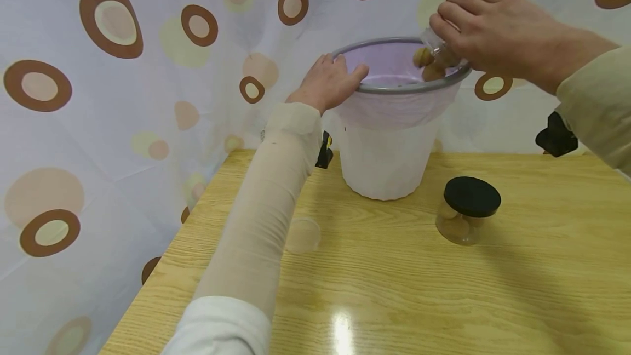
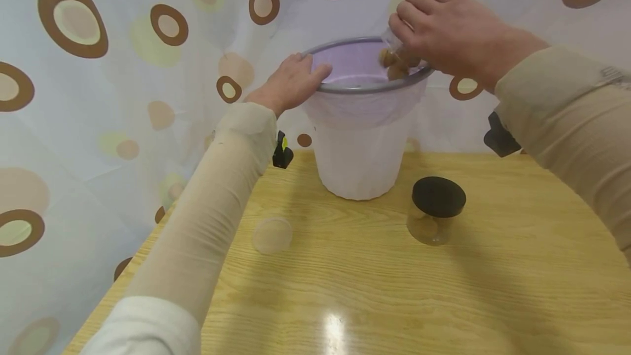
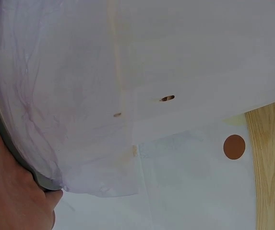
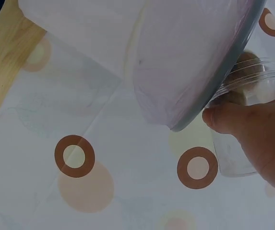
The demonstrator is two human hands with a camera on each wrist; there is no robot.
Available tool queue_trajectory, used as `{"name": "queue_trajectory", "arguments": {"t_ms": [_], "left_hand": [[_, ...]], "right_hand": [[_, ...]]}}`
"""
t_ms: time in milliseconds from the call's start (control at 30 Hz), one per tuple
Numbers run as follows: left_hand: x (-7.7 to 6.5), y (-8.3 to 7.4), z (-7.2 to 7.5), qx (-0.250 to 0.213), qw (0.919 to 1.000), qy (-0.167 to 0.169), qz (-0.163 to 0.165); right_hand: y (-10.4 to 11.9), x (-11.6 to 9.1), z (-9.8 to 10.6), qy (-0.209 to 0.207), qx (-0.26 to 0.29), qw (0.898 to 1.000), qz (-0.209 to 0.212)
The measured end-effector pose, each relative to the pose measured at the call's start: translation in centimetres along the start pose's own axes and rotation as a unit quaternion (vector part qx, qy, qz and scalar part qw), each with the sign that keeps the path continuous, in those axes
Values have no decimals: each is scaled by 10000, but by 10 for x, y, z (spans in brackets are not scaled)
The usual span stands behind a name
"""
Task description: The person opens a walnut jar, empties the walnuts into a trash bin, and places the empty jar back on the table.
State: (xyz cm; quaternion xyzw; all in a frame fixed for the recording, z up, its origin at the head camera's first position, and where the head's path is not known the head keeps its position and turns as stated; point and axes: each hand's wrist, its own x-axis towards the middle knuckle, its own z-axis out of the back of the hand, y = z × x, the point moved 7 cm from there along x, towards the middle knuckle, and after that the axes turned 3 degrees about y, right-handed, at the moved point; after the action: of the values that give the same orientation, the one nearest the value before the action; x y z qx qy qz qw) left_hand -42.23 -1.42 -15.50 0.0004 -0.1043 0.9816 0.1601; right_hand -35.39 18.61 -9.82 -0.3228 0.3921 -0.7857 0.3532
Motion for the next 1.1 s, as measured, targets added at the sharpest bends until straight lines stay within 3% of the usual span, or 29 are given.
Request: {"name": "queue_trajectory", "arguments": {"t_ms": [167,533,633,767,867,967,1100], "left_hand": [[-1,-2,1,45,10000,-48,-1],[1,-2,1,47,10000,-84,-10],[1,-2,0,14,10000,-84,2],[1,0,0,-18,10000,-59,25],[1,1,1,-12,10000,-61,22],[1,2,1,13,10000,-45,-4],[1,2,3,33,10000,-31,-71]], "right_hand": [[-3,-2,0,146,121,9998,-110],[2,-1,7,-314,-196,9993,12],[2,-2,7,-353,-7,9993,-106],[-4,-4,9,-289,844,9945,-554],[-11,-6,9,-166,1733,9788,-1082],[-18,-7,7,57,2518,9531,-1679],[-25,-12,1,417,3565,8998,-2481]]}}
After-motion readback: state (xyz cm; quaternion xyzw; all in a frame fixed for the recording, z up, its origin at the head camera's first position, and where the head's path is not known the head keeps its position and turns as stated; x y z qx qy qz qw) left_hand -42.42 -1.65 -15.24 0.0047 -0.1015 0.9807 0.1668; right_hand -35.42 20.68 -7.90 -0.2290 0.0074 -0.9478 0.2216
